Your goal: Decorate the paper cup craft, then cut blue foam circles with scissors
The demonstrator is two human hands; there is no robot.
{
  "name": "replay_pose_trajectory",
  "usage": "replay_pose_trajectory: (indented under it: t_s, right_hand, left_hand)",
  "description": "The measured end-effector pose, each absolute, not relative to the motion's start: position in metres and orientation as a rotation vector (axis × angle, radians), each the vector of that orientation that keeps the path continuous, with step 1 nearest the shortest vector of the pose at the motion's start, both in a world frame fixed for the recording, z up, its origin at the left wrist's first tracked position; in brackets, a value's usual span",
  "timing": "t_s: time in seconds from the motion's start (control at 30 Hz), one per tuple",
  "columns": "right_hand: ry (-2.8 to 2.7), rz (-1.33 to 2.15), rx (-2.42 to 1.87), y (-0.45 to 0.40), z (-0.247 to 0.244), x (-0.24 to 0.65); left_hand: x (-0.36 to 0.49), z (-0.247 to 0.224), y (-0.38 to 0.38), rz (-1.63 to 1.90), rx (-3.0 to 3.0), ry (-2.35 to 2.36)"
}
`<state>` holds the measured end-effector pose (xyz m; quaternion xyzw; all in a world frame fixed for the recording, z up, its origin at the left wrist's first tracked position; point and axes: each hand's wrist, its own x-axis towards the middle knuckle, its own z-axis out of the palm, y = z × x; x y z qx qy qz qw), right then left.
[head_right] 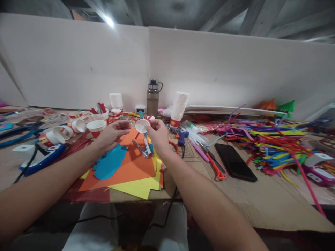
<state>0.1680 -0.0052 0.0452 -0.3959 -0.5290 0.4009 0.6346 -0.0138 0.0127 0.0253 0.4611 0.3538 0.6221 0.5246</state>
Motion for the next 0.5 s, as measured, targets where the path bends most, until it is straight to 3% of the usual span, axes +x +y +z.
replay_pose_trajectory:
  t_s: [0.5]
  right_hand:
    - [-1.213,0.909,-0.916,-0.0039,0.0444,0.1685]
  left_hand:
    - [-0.012,0.0332,0.0057,1.455,1.151,0.909]
